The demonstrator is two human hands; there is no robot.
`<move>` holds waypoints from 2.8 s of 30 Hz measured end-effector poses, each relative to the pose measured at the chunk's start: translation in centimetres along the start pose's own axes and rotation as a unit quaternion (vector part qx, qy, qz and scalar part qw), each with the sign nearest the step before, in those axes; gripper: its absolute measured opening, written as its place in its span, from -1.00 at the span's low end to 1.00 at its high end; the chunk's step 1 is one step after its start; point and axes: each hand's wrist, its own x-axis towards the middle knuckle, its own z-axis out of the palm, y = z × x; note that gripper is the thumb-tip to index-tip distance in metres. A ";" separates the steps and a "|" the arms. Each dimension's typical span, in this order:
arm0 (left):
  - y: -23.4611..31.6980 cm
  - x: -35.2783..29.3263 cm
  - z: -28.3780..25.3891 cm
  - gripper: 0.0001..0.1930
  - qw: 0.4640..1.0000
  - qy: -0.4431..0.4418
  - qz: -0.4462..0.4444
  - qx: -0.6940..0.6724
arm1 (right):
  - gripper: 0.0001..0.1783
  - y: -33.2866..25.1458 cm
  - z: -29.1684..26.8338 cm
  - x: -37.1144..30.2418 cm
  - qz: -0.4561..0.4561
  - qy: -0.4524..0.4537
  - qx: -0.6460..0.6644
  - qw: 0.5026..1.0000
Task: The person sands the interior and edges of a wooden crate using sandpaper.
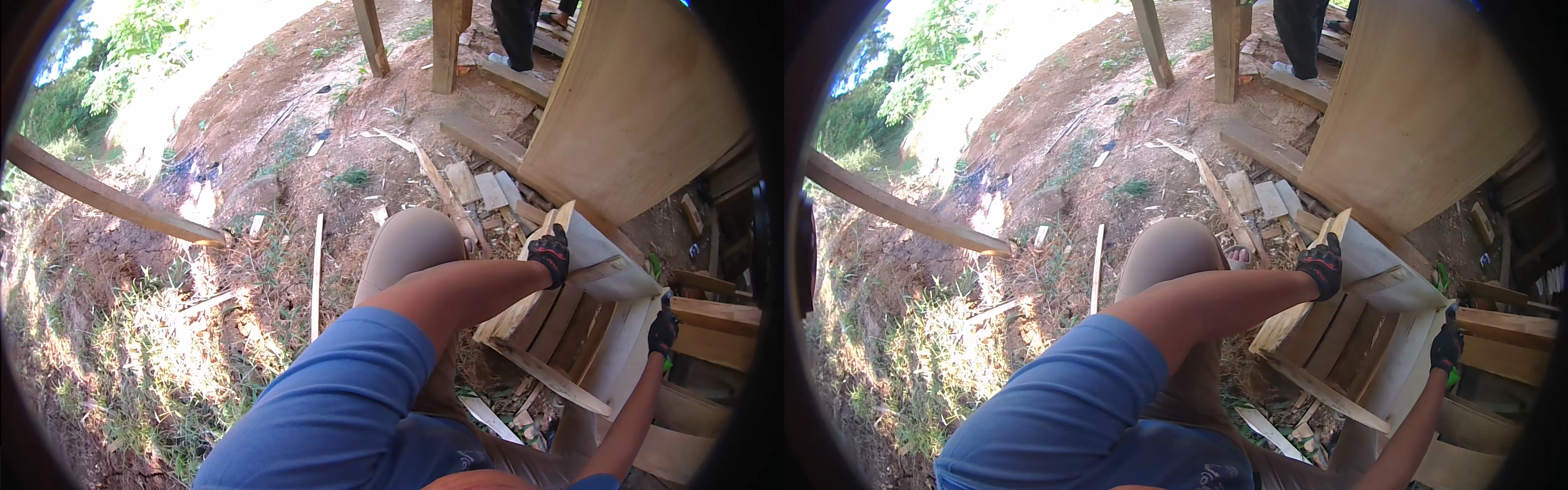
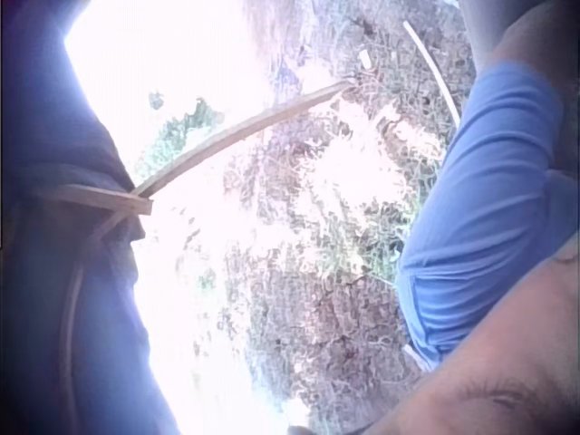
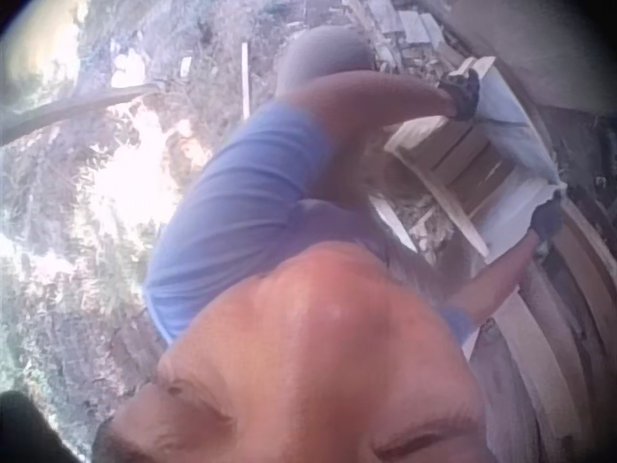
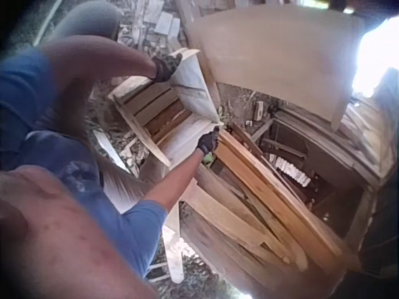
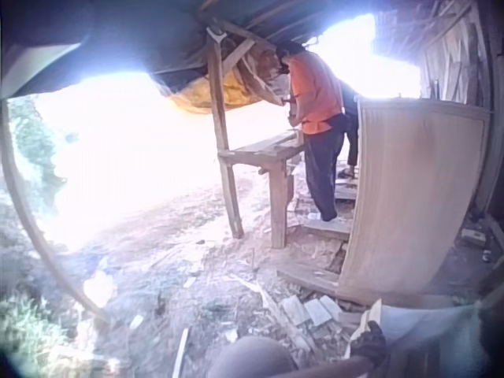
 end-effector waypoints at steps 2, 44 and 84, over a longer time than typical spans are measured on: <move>0.4 0.2 -0.2 -0.19 1.000 0.002 0.012 -0.010 | -0.47 2.6 1.7 2.8 0.030 -0.010 0.037 0.999; 0.6 0.7 0.2 -0.20 0.999 0.003 0.030 0.016 | -0.43 3.4 -1.3 -12.3 -0.062 0.022 -0.036 0.997; 0.7 1.5 -0.9 -0.27 0.999 -0.025 0.040 0.011 | -0.44 0.5 3.1 -0.1 0.112 0.059 -0.008 0.992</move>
